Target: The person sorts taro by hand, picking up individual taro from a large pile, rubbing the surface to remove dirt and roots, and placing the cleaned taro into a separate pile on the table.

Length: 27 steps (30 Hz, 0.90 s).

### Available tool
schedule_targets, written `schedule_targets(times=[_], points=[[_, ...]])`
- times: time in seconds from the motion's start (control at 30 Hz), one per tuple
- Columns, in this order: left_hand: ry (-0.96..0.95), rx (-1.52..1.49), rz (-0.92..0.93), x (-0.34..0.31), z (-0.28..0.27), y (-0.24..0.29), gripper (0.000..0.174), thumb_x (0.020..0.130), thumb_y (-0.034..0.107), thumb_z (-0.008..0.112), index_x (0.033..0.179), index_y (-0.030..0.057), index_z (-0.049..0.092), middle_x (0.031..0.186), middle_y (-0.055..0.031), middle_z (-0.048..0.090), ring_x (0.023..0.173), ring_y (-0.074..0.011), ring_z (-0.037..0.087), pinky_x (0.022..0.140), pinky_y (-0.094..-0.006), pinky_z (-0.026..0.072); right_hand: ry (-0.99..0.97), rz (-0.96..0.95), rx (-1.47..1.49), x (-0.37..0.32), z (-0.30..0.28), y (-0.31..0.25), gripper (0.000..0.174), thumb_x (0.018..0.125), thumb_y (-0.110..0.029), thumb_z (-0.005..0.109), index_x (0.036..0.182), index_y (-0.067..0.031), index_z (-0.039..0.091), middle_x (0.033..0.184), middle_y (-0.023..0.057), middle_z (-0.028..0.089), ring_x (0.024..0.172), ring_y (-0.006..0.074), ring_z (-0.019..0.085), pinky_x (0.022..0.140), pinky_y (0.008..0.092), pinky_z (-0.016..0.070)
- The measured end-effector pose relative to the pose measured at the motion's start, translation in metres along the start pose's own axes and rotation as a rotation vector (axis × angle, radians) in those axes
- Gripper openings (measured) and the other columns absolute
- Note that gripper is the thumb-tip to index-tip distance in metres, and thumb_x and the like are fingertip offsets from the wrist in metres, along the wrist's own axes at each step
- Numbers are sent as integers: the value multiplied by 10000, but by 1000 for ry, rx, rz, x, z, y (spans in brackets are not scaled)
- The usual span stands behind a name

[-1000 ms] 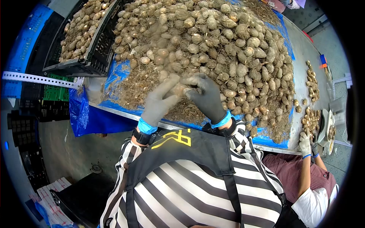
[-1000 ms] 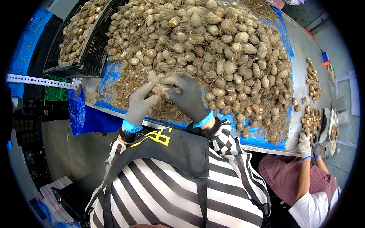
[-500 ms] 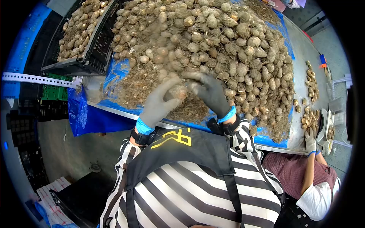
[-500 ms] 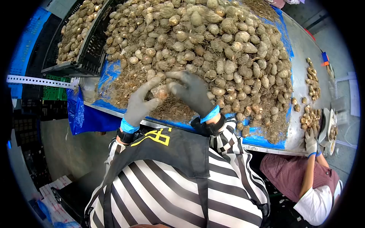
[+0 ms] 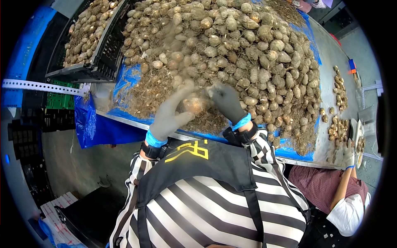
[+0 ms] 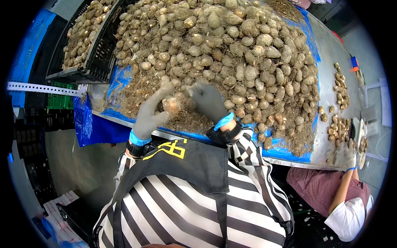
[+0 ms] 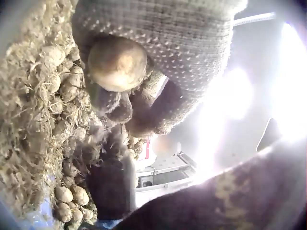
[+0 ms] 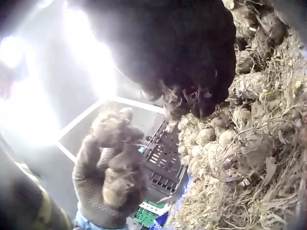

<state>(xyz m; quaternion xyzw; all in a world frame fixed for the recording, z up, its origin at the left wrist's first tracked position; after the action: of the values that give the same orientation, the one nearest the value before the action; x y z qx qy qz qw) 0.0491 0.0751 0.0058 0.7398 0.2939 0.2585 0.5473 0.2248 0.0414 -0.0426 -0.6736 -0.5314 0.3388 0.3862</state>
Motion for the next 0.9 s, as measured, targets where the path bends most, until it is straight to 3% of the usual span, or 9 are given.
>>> schedule_targets(times=[0.13, 0.23, 0.33, 0.43, 0.57, 0.67, 0.7, 0.8, 0.9], points=[[-23, -14, -139, -1, 3, -3, 657, 754, 99, 671, 1389, 43, 510, 1413, -131, 526, 1322, -220, 474, 1070, -329, 369, -76, -292, 251, -17, -5, -46, 298, 888, -313, 613, 1000, -55, 712, 887, 136, 688, 826, 297, 667, 736, 382, 518], [2, 145, -18, 3, 2, 6, 640, 759, 110, 676, 1373, 20, 519, 1358, -124, 563, 1201, -190, 544, 1008, -307, 420, -24, -308, 163, -21, -2, -55, 261, 868, -252, 646, 1013, -42, 703, 904, 127, 687, 817, 280, 671, 724, 364, 519], [-1, 25, -14, 1, 2, 6, 647, 741, 83, 654, 1371, 16, 522, 1246, -109, 618, 968, -153, 608, 847, -285, 491, -9, -235, 299, -20, -4, -52, 220, 842, -182, 670, 1012, -45, 692, 872, 138, 679, 782, 276, 662, 697, 358, 514], [-46, -554, -326, -10, 9, 1, 654, 719, 48, 619, 1366, 11, 525, 1131, -104, 650, 787, -125, 599, 696, -261, 490, 38, -136, 184, -10, 6, -31, 222, 865, -233, 642, 967, -42, 688, 837, 144, 667, 742, 277, 646, 671, 361, 501], [-22, -598, -312, -13, 1, -9, 665, 713, 48, 595, 1372, 12, 515, 1006, -88, 659, 686, -112, 583, 601, -246, 466, 45, -150, 45, -8, -3, -11, 352, 910, -374, 566, 926, -39, 673, 798, 138, 645, 708, 273, 628, 656, 344, 492], [27, -585, -306, -11, 4, -8, 676, 713, 54, 572, 1381, -8, 494, 950, -87, 653, 636, -108, 564, 554, -237, 446, -177, -241, 294, -16, 0, -33, 310, 897, -321, 591, 974, -34, 681, 842, 127, 676, 750, 233, 637, 696, 333, 499], [51, -578, -309, -10, 6, -8, 695, 698, 44, 549, 1385, -30, 477, 922, -89, 649, 604, -103, 550, 524, -229, 431, -134, -206, 250, -19, -1, -46, 299, 856, -306, 666, 980, -36, 701, 854, 116, 684, 777, 222, 650, 705, 333, 509], [59, -578, -338, -10, 4, -12, 683, 717, 49, 519, 1391, -47, 460, 875, -86, 637, 568, -98, 529, 496, -221, 413, 61, -342, 42, -26, -13, -80, 206, 809, -157, 723, 989, -60, 694, 906, 107, 669, 761, 226, 645, 696, 352, 519], [16, -507, -376, -7, 4, -3, 625, 782, 89, 515, 1390, -44, 458, 843, -78, 624, 568, -99, 522, 496, -218, 405, 12, -322, 253, -22, -11, -72, 286, 777, -114, 738, 1057, -84, 692, 877, 111, 658, 758, 250, 645, 685, 355, 515]])
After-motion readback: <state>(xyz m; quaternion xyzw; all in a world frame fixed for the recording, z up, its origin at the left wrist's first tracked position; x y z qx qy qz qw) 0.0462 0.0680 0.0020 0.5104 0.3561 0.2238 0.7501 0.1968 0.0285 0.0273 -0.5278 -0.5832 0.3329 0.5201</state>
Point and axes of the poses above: each hand's wrist, its own x-axis towards the middle knuckle, its own z-axis out of the palm, y = z × x, the point moved 9 cm from there along x, towards the middle knuckle
